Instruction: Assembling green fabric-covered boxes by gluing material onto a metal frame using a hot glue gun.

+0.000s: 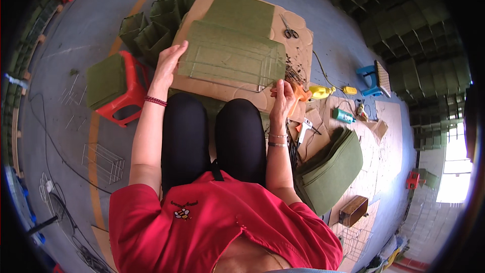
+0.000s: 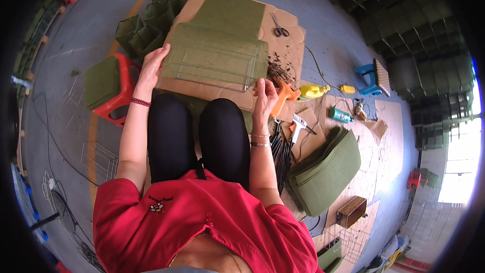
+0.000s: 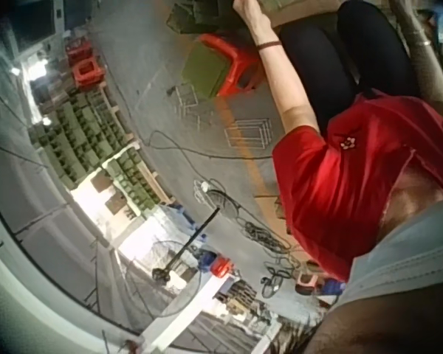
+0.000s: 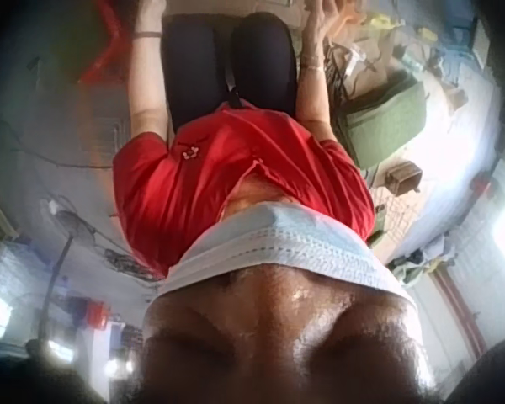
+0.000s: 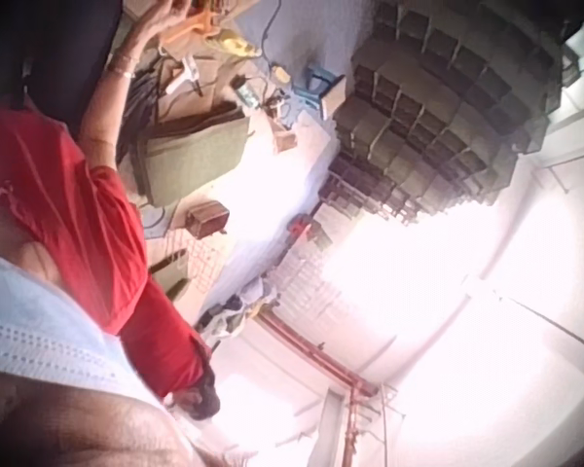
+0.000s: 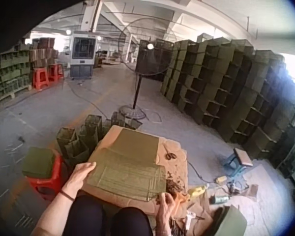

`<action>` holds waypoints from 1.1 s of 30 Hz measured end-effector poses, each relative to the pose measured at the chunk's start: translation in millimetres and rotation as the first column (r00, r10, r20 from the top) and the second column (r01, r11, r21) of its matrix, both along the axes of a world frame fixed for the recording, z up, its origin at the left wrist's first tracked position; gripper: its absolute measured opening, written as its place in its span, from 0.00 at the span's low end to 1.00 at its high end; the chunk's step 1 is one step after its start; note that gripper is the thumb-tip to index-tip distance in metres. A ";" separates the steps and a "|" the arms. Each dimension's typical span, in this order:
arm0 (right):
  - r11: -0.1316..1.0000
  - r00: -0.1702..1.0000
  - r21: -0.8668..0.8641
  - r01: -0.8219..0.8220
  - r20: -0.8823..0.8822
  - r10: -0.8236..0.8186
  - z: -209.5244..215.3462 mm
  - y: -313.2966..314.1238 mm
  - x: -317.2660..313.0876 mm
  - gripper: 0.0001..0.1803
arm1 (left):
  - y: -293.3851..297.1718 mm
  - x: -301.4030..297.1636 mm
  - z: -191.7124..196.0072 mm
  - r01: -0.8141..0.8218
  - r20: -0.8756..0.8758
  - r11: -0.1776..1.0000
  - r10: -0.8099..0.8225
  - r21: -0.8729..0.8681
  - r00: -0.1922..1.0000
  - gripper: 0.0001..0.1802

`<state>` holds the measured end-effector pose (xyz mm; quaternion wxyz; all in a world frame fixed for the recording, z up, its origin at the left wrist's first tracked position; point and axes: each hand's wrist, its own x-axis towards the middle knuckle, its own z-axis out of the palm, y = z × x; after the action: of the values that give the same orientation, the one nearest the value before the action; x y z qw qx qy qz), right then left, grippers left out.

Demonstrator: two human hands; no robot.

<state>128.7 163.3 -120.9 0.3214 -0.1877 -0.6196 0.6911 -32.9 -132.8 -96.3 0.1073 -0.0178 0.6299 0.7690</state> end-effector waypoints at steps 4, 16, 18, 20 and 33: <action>1.000 0.998 -0.005 0.010 -0.059 -0.011 -1.9 -7.7 -2.2 0.10 | -0.9 0.7 1.9 0.066 -0.040 0.997 -0.064 0.040 0.997 0.10; 0.996 0.998 -0.085 -0.007 -0.066 0.001 -7.2 -12.9 1.6 0.08 | -5.4 -12.4 -4.2 0.068 -0.029 0.997 -0.067 0.029 0.997 0.06; 0.995 0.997 -0.091 -0.032 -0.077 0.025 -8.6 -11.0 1.9 0.08 | -3.7 -7.6 3.1 0.081 -0.018 0.995 -0.080 0.065 0.997 0.06; 0.995 0.997 -0.095 -0.031 -0.072 0.024 -9.2 -10.1 3.7 0.08 | -2.8 -7.7 4.1 0.080 -0.001 0.991 -0.081 0.108 0.997 0.07; 0.993 0.998 -0.112 -0.037 -0.050 0.032 -0.9 -12.1 1.8 0.08 | -2.4 -4.9 0.4 0.095 -0.042 0.994 -0.093 0.051 0.995 0.08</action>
<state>130.5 151.2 -121.9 0.3130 -0.1781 -0.5749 0.7347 -37.8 -135.2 -95.8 0.1312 0.0298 0.6115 0.7797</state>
